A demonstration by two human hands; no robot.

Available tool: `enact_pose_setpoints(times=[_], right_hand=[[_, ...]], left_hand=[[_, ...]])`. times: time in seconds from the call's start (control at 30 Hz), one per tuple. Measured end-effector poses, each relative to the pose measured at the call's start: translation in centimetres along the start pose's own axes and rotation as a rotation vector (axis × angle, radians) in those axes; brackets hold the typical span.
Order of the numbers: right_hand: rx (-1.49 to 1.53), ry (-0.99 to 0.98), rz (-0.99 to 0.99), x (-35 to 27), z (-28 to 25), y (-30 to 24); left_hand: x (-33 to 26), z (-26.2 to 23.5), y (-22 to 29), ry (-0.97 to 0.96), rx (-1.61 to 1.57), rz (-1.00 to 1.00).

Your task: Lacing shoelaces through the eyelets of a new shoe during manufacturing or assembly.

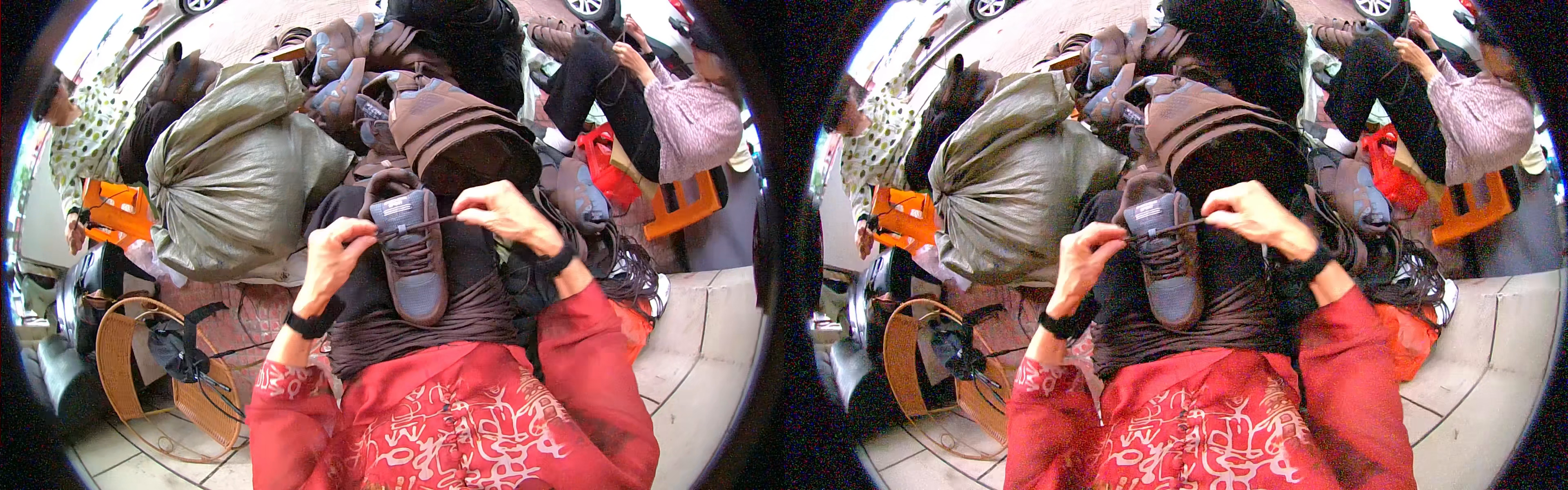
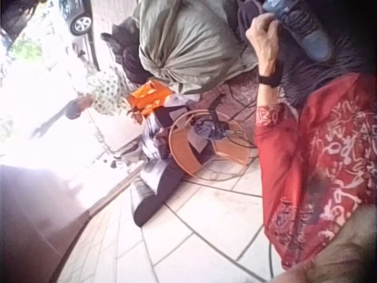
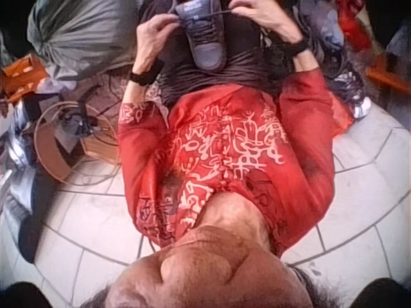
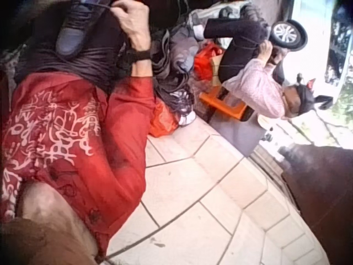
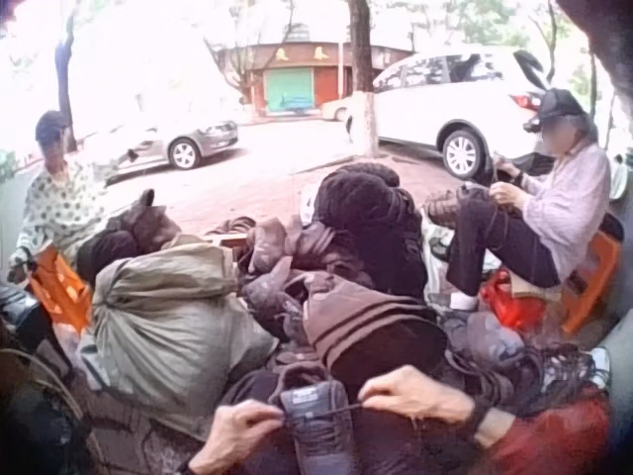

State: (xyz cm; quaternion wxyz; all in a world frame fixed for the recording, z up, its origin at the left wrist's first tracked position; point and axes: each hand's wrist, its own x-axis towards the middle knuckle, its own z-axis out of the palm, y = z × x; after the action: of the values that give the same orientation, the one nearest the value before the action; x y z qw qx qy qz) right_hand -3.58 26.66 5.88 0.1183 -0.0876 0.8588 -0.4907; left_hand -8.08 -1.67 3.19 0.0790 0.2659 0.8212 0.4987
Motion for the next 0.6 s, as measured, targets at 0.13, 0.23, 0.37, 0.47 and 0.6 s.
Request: enact_pose_setpoints(times=[0.13,0.23,0.37,0.47,0.6], right_hand=[[-0.256,0.068,0.015,-3.3,-5.4,-0.2],[-0.433,0.174,-0.05,-6.3,-7.6,0.9],[-0.631,0.344,-0.075,-9.1,-8.8,2.4],[-0.9,0.512,-0.121,-10.1,-7.5,2.3],[-1.174,0.786,-0.222,-11.9,-3.9,2.7]], left_hand=[[-3.1,-3.1,-2.0,0.052,0.138,-0.027],[-5.4,-5.4,-3.9,-0.005,0.194,-0.087],[-10.0,-8.3,-7.1,0.04,0.252,-0.224],[-11.1,-8.1,-7.6,0.005,0.389,-0.184],[-12.3,-7.5,-10.4,0.127,0.641,-0.038]])
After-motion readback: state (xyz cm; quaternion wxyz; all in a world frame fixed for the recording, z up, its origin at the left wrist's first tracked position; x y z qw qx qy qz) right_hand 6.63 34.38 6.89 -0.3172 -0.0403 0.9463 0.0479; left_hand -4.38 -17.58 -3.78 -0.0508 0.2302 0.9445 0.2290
